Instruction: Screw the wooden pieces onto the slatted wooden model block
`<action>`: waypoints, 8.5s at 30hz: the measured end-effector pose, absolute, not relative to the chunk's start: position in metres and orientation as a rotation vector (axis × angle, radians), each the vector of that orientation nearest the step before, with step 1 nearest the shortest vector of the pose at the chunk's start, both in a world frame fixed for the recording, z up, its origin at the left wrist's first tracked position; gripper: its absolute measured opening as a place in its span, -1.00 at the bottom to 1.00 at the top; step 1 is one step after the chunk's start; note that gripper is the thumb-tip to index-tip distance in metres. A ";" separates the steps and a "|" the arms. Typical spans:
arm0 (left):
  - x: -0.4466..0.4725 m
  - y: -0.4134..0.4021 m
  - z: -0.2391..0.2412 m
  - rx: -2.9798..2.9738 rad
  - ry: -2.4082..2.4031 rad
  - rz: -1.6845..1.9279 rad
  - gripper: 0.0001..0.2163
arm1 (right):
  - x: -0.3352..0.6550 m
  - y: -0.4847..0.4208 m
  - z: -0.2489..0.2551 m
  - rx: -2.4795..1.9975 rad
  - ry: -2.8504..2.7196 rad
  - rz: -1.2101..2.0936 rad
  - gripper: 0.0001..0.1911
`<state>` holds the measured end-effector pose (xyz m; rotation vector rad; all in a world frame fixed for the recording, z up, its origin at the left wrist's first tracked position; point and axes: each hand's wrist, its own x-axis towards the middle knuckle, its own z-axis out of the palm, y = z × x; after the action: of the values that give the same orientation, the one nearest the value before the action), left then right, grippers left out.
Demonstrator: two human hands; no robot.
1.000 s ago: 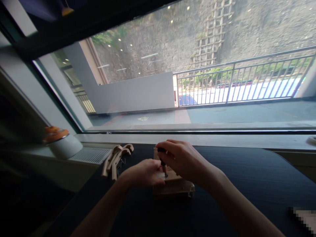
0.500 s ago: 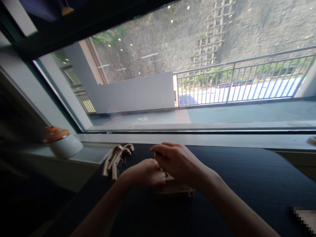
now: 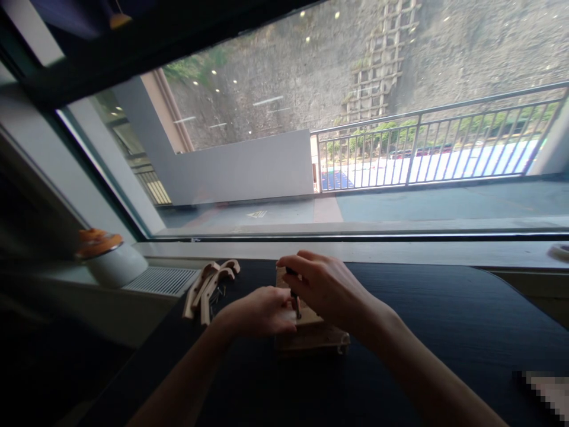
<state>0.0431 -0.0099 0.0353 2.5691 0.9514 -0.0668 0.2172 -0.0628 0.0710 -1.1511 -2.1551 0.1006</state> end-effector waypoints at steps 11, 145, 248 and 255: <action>0.042 -0.012 0.036 2.596 0.923 -0.006 -0.77 | 0.219 -0.067 0.074 -1.055 -2.190 0.200 -0.64; 0.015 -0.040 -0.015 2.047 1.021 0.927 -0.46 | 0.203 -0.068 0.069 -1.001 -2.177 0.285 -0.66; 0.017 -0.040 -0.015 2.042 0.966 0.925 -0.53 | 0.217 -0.064 0.071 -1.154 -2.186 0.114 -0.69; 0.016 -0.040 -0.014 2.066 0.961 0.926 -0.55 | 0.216 -0.069 0.072 -1.102 -2.219 0.154 -0.59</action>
<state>0.0156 -0.0397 -0.0144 2.0661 0.9609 0.9262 0.2163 -0.0691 0.0723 -1.1016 -2.2192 0.1539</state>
